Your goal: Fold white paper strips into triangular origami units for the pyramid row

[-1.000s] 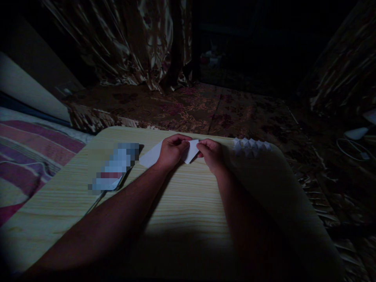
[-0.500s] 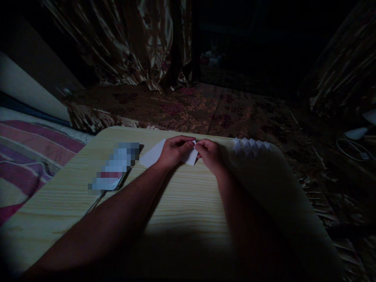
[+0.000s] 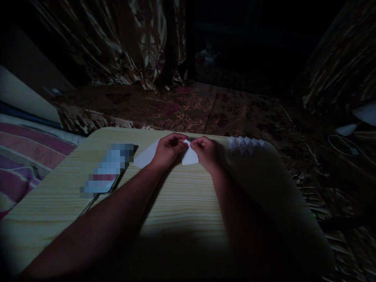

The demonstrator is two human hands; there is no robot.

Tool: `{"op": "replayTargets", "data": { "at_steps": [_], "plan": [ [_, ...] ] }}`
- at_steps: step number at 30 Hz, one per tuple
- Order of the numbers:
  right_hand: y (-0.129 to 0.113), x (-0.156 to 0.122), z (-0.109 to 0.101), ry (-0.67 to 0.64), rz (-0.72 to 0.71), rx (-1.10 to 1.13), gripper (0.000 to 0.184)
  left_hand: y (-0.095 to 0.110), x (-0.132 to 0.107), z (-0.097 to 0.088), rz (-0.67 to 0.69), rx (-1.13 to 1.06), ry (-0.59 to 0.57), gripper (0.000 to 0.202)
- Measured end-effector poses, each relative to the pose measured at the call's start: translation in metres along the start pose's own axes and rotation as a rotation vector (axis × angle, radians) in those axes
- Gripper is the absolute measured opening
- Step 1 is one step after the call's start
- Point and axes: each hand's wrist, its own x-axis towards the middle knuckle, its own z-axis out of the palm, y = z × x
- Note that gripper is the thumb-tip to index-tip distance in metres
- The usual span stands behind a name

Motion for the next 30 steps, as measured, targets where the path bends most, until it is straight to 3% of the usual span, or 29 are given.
{"op": "replayTargets", "data": {
  "at_steps": [8,18,30],
  "plan": [
    [-0.0015,0.0008,0.0039,0.005,0.025,0.052,0.028,-0.0040,0.0014,-0.0021,-0.003,0.002,0.034,0.029],
    [-0.0013,0.0004,0.0050,0.004,0.080,0.037,0.025,0.0019,0.0002,0.0004,-0.034,0.009,0.085,0.029],
    [-0.0024,-0.0007,0.0049,-0.020,0.044,0.061,0.024,-0.0015,0.0008,-0.0016,0.021,0.025,0.029,0.026]
  ]
}}
